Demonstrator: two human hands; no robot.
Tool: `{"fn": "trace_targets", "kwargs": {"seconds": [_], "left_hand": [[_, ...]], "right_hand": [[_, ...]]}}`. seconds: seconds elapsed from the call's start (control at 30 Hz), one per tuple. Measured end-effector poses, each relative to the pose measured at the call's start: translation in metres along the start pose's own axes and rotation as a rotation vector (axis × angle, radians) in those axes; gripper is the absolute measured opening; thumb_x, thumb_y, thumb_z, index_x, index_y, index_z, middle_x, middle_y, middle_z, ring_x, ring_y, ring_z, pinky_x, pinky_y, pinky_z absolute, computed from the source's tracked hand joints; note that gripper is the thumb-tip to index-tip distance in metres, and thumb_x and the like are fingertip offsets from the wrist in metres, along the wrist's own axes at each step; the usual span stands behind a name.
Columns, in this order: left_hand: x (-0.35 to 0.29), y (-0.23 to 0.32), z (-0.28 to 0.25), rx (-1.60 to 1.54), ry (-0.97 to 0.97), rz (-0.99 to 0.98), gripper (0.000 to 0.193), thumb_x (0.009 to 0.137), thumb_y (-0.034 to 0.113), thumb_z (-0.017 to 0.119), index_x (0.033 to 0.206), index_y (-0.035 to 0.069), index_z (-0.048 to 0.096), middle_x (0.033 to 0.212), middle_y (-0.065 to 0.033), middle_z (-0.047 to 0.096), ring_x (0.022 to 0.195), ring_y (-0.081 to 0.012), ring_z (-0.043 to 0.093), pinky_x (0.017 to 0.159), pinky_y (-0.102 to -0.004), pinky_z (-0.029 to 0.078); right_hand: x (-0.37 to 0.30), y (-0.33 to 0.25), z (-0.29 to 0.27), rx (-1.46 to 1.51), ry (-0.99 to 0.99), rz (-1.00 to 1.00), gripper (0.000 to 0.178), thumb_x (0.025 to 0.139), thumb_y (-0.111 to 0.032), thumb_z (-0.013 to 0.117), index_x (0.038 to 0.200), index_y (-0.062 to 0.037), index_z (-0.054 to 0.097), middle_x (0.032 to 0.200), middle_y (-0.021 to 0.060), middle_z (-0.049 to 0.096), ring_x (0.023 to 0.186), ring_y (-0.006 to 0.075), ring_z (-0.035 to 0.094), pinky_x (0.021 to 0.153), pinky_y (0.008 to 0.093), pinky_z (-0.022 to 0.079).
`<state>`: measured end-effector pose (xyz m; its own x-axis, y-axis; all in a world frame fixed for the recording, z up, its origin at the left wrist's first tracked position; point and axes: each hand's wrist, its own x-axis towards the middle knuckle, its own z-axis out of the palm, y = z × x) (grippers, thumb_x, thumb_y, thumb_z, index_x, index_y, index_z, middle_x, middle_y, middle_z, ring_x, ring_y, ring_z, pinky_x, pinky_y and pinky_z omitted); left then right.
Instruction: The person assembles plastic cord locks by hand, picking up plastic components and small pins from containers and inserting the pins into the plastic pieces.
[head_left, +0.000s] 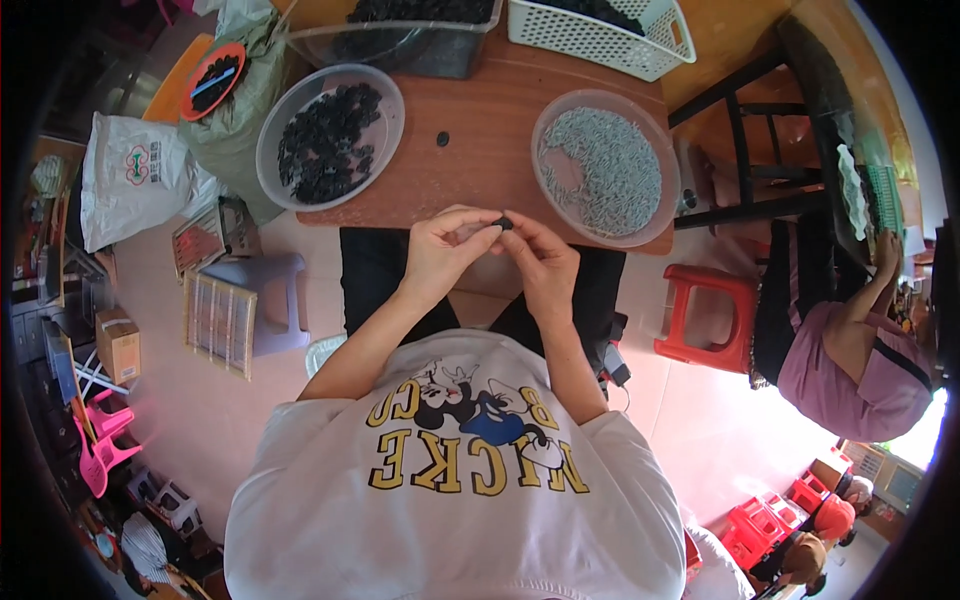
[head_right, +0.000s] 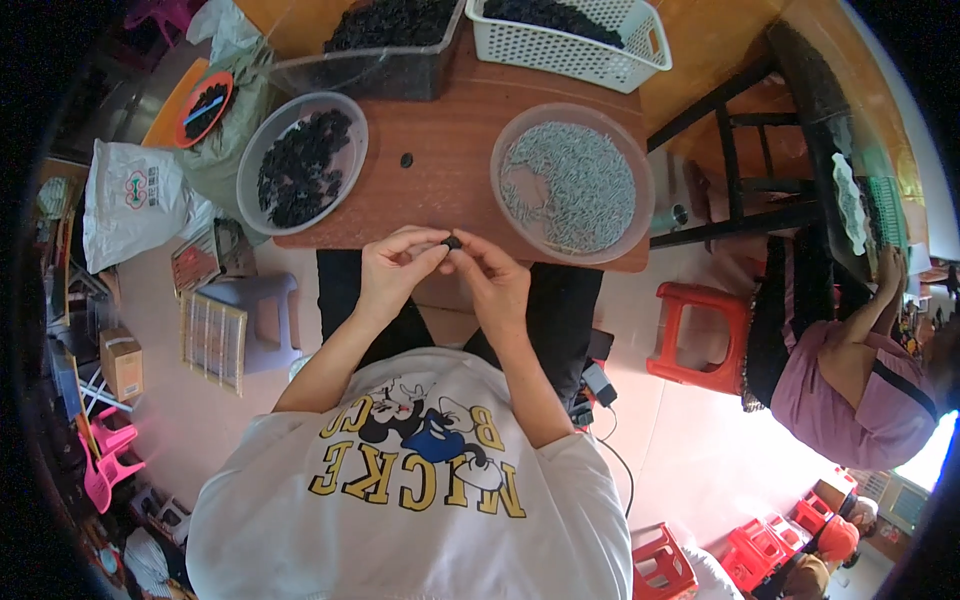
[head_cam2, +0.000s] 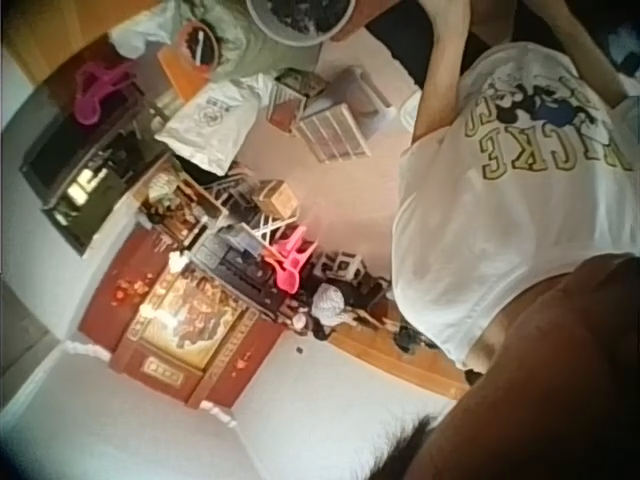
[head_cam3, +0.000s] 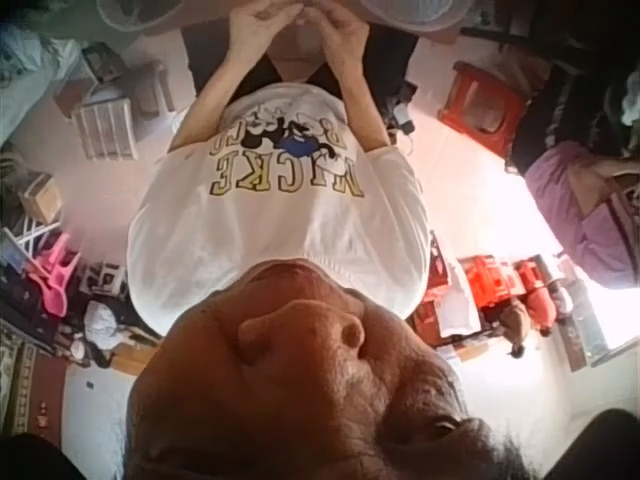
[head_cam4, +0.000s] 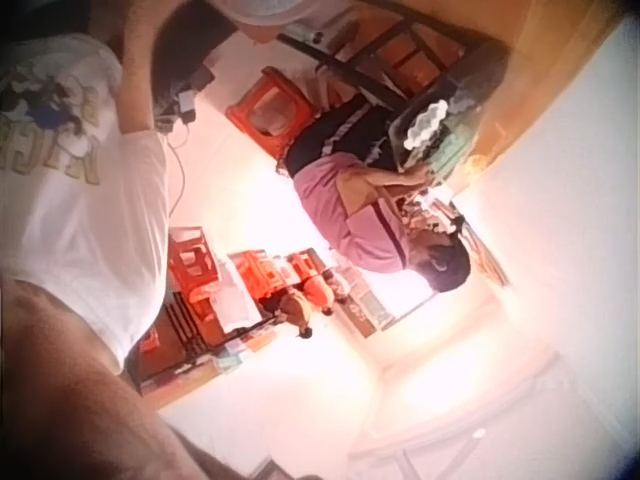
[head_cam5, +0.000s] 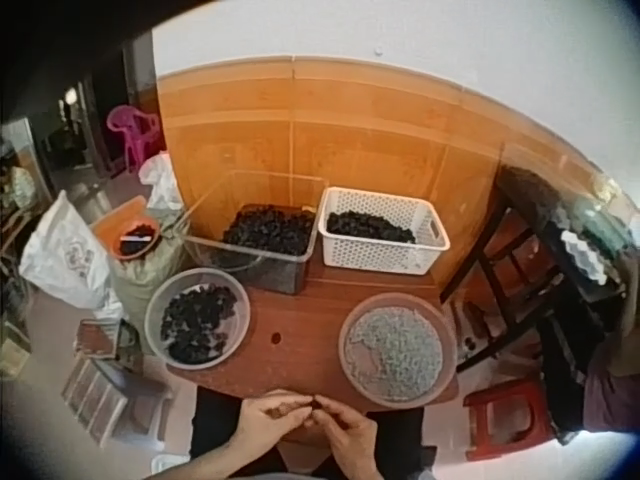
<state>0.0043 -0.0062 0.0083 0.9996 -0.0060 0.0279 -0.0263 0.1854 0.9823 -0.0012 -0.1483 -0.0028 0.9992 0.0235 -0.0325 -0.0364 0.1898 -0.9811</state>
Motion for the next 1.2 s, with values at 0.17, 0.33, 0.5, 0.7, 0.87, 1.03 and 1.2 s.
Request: {"fn": "trace_targets", "kwargs": {"seconds": [0.17,0.33,0.5,0.7,0.87,1.03,1.2], "left_hand": [[0.026,0.010,0.005,0.295,-0.100,-0.085,0.013,0.081,0.003,0.065,0.093,-0.003,0.067,0.086,-0.0069,0.066,0.073,-0.0115,0.064,0.067,-0.0206,0.050],[0.147,0.063,0.036,0.273,-0.122,0.307,0.018,0.082,0.016,0.065,0.089,0.000,0.068,0.077,-0.0052,0.068,0.072,-0.0093,0.062,0.067,-0.0242,0.049],[0.226,0.135,0.064,0.434,-0.094,0.489,0.039,0.088,0.020,0.060,0.119,-0.002,0.052,0.111,-0.0149,0.058,0.103,-0.0206,0.055,0.087,-0.0301,0.045],[0.186,0.062,0.021,0.611,-0.107,0.575,0.026,0.085,0.019,0.062,0.104,0.001,0.065,0.090,-0.0084,0.069,0.084,-0.0140,0.063,0.076,-0.0271,0.048],[0.075,0.027,-0.040,0.436,0.073,0.035,0.017,0.085,0.011,0.062,0.095,-0.001,0.067,0.080,-0.0048,0.066,0.075,-0.0084,0.060,0.070,-0.0225,0.047],[0.016,0.025,-0.113,0.438,0.374,-0.015,0.012,0.081,0.006,0.066,0.091,-0.002,0.068,0.079,-0.0024,0.065,0.070,-0.0068,0.058,0.064,-0.0213,0.046],[0.026,0.066,-0.158,0.877,0.519,0.007,0.011,0.076,0.006,0.066,0.086,0.000,0.067,0.078,-0.0082,0.063,0.067,-0.0166,0.060,0.064,-0.0273,0.047]], "right_hand": [[-0.004,-0.004,-0.006,0.110,0.059,0.022,0.033,0.086,-0.001,0.060,0.118,0.0050,0.055,0.086,0.0070,0.065,0.072,0.0108,0.061,0.069,0.0206,0.047],[-0.014,0.008,-0.021,0.121,0.066,0.081,0.033,0.087,-0.001,0.059,0.120,0.0016,0.055,0.087,0.0084,0.066,0.071,0.0110,0.061,0.070,0.0207,0.048],[-0.018,0.002,-0.018,0.049,-0.037,0.123,0.029,0.087,-0.003,0.059,0.116,0.0019,0.058,0.086,0.0075,0.066,0.072,0.0099,0.061,0.069,0.0199,0.047],[-0.003,-0.004,-0.037,-0.090,0.068,0.053,0.021,0.086,-0.003,0.060,0.107,0.0023,0.063,0.083,0.0056,0.066,0.068,0.0071,0.057,0.064,0.0184,0.045],[0.022,-0.024,-0.048,-0.309,0.074,-0.078,0.018,0.085,-0.002,0.061,0.102,0.0018,0.066,0.085,0.0046,0.065,0.069,0.0064,0.055,0.063,0.0177,0.043],[0.019,-0.022,-0.018,-0.349,-0.107,-0.053,0.016,0.084,-0.003,0.063,0.099,0.0015,0.067,0.081,0.0032,0.064,0.065,0.0056,0.054,0.059,0.0187,0.042],[0.007,-0.012,0.018,-0.545,-0.289,-0.020,0.015,0.081,-0.006,0.065,0.096,-0.0022,0.068,0.082,0.0095,0.065,0.068,0.0141,0.062,0.062,0.0229,0.048]]}}
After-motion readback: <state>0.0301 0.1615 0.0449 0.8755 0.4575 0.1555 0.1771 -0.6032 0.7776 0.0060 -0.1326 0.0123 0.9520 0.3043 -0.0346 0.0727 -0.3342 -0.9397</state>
